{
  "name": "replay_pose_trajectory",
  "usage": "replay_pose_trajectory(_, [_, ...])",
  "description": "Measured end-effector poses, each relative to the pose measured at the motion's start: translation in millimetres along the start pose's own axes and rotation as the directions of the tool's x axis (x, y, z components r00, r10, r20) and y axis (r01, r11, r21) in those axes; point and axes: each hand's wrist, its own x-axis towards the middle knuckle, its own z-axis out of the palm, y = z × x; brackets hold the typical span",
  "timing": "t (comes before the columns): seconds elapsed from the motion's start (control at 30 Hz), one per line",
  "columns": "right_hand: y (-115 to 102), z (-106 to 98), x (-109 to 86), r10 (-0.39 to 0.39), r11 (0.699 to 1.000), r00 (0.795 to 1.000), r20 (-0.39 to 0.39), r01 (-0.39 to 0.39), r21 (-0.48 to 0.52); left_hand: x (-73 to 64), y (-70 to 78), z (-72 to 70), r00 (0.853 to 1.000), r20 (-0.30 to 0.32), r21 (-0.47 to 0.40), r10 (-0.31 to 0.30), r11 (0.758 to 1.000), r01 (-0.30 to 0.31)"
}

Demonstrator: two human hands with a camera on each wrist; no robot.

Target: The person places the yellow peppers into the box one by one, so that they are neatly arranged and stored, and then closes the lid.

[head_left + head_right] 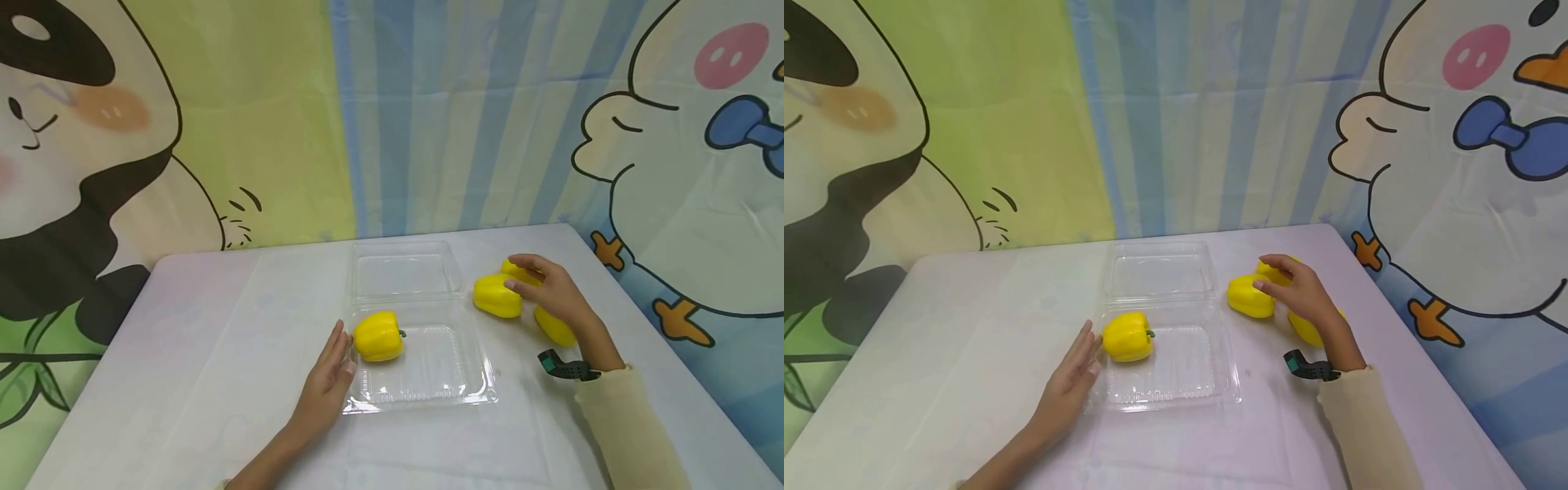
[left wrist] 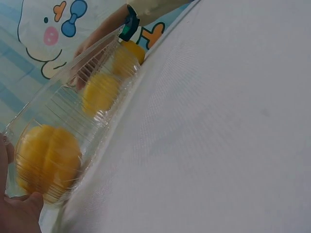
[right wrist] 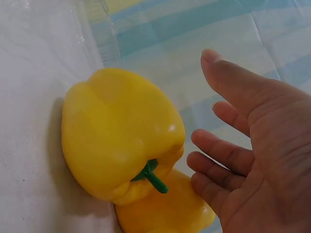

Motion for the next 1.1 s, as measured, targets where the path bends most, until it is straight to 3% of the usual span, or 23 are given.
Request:
replay_pose_trajectory(0.23, [1.2,5.8,2.7,-0.031,0.998,0.994,0.103,0.038,-0.059,-1.0,1.0,0.2,1.000,-0.012,0.020,0.012,1.000,-0.011])
replay_pose_trajectory(0.4, [0.5,6.8,3.9,-0.009,0.995,0.983,0.184,0.027,-0.099,-0.5,2.2,0.3,1.000,-0.015,0.017,0.024,1.000,-0.024])
replay_pose_trajectory(0.77, [1.2,4.0,2.9,0.059,0.990,0.959,0.279,-0.020,-0.140,-0.1,0.1,0.3,1.000,-0.009,0.009,0.017,1.000,-0.017])
replay_pose_trajectory(0.93, [0.3,3.9,1.3,0.028,0.991,0.956,0.293,0.013,-0.136,0.0,-1.0,0.2,1.000,0.002,-0.019,0.026,0.999,-0.026])
replay_pose_trajectory(1.1, [-1.2,6.2,4.3,0.062,0.980,0.966,0.253,-0.011,-0.199,0.1,-0.7,0.1,0.999,0.001,-0.006,0.032,0.999,-0.032])
